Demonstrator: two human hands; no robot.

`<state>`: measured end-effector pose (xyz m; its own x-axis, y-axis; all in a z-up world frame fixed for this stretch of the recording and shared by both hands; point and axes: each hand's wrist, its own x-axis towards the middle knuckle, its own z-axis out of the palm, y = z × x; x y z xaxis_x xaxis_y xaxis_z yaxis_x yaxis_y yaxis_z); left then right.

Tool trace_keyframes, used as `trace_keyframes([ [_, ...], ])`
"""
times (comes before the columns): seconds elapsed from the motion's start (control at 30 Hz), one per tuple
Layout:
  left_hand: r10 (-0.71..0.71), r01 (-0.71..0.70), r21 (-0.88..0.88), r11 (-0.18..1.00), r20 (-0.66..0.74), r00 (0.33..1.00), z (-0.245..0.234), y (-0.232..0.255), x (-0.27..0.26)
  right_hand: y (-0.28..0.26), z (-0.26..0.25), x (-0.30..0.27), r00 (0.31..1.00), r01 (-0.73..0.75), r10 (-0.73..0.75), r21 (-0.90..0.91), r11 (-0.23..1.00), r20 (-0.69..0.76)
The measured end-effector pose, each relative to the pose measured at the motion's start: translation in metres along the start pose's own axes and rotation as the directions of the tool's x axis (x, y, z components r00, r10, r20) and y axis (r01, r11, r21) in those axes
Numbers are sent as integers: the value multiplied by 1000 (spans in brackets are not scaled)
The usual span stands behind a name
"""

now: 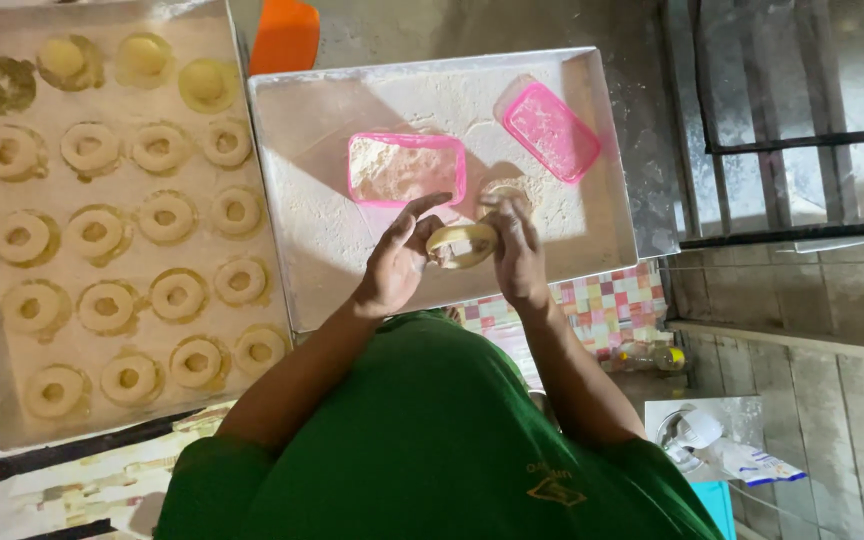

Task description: The person repeatedly picks small dough balls, rolls them into rings, and places them on a floured metal tray. The person also uses a pink container of flour to coat the dough pieces during shaping.

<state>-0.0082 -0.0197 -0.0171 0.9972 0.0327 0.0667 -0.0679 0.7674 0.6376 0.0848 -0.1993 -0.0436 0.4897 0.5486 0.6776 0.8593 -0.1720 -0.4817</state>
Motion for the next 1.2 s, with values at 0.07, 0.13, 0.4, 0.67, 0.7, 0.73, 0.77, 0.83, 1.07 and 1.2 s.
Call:
trace_keyframes([
  [0.07, 23, -23, 64, 998, 4, 1000, -14, -10, 6, -36, 5, 14, 883, -436, 468, 419, 797, 30],
  [0.13, 45, -45, 126, 991, 2, 999, -26, -22, 3, -53, 1, 27, 577, -672, 772, 692, 264, 266],
  [0.4, 9, 33, 397, 917, -103, 995, 5, 32, -5, -27, 17, 11, 933, -312, 238, 276, 909, 270],
  [0.67, 76, 96, 486, 869, -322, 944, -60, 48, 31, 15, 76, 79, 908, -402, 409, 448, 799, 86],
  [0.7, 175, 92, 630, 771, -348, 921, -77, 47, 41, 9, 81, 94, 497, -756, 790, 626, 191, 359],
  [0.73, 177, 93, 629, 772, -353, 919, -91, 46, 43, 22, 85, 87, 496, -758, 788, 624, 188, 365],
  [0.77, 256, 157, 726, 670, -424, 869, -105, 45, 45, 35, 90, 79, 522, -850, 794, 266, 455, 311],
  [0.83, 355, 214, 808, 549, -457, 816, -127, 47, 52, 68, 97, 75, 582, -766, 772, -145, 626, 255],
  [1.07, 287, 382, 844, 377, -499, 818, -164, -3, 34, 91, 124, 77, 154, -386, 735, -644, 660, 660],
  [1.2, 72, 557, 690, 463, -655, 752, -148, -15, 14, 81, 136, 70, 184, -421, 729, -617, 665, 659],
])
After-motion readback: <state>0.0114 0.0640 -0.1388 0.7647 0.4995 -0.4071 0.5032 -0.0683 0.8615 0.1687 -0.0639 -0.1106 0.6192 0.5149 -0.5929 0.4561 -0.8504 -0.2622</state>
